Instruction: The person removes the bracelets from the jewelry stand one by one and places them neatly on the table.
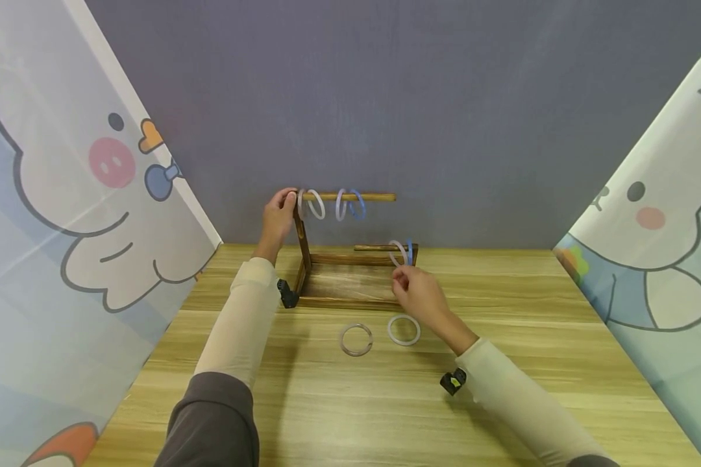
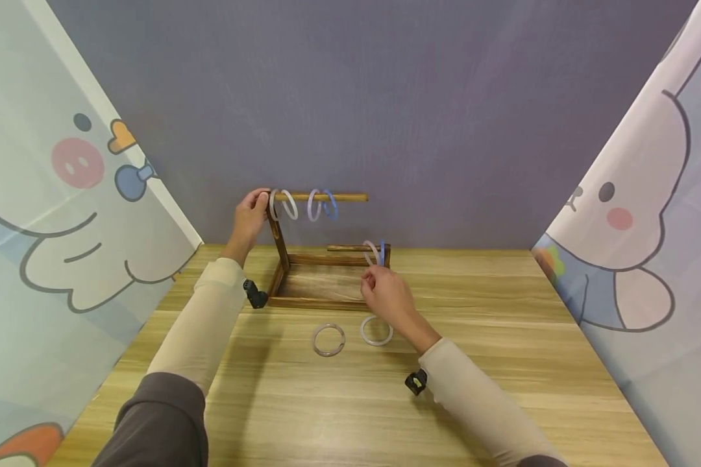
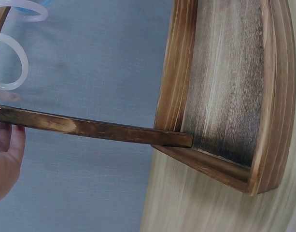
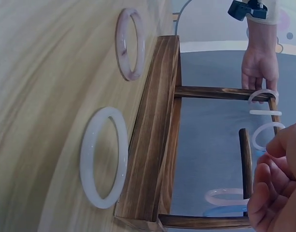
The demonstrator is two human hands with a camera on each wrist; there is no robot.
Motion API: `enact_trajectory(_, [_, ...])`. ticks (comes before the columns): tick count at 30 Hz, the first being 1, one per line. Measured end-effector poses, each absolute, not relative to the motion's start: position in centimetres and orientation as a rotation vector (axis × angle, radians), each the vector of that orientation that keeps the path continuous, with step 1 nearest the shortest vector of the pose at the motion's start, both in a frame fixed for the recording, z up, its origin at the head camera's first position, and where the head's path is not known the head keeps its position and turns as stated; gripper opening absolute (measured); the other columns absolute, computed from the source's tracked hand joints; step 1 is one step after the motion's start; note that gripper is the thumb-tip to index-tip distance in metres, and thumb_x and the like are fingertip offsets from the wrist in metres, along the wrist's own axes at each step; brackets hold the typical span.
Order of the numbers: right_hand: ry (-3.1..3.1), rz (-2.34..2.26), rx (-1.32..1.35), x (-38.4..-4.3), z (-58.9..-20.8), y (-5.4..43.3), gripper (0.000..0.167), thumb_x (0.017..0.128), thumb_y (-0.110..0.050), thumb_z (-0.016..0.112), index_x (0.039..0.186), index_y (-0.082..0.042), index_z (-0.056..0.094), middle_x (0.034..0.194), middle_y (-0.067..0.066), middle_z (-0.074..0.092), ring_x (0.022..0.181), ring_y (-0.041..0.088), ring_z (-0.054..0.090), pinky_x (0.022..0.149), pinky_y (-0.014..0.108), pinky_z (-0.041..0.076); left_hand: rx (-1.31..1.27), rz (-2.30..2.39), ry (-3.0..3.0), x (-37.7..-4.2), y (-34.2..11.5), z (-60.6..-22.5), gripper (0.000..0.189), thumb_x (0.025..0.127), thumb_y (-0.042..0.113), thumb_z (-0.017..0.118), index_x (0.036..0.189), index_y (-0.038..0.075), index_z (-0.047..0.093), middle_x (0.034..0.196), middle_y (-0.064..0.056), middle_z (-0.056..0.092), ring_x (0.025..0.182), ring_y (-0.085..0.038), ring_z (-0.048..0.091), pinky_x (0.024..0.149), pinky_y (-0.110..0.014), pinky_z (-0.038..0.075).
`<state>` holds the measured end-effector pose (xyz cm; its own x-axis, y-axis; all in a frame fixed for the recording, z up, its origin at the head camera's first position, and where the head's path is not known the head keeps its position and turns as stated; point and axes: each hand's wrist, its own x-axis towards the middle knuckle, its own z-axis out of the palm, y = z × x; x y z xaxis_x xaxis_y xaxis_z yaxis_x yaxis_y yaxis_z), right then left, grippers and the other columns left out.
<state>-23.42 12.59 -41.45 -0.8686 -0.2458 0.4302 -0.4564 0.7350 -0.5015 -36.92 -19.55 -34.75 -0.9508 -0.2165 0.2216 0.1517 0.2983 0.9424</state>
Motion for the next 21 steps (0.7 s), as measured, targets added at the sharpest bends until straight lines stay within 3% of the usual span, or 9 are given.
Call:
enact_trajectory(11, [-2.616, 0.815, 0.453, -23.9, -41.0, 12.8, 0.013, 0.093, -0.015, 0.069, 0.101, -0.006, 0.073, 0.087, 0.007, 0.066, 0.072, 0.019, 0.057, 0.062, 0.032, 0.048, 0.071, -1.688, -2.269, -36.9, -19.5, -34.7, 0.038, 0.107, 0.043, 0.05, 0.137, 0.022, 0.061, 0.136, -0.007, 0.062, 0.121, -0.021, 0.057, 0.105, -0.039, 0.046])
enact_trajectory(21, [-2.726, 0.732, 0.442, -24.9, -40.8, 12.9, 0.03, 0.095, -0.019, 0.067, 0.121, -0.005, 0.072, 0.098, 0.011, 0.065, 0.076, 0.02, 0.055, 0.064, 0.034, 0.049, 0.067, -1.704, -2.255, -36.9, -19.4, -34.7, 0.038, 0.107, 0.042, 0.049, 0.137, 0.02, 0.061, 0.136, -0.008, 0.061, 0.12, -0.021, 0.057, 0.105, -0.039, 0.046])
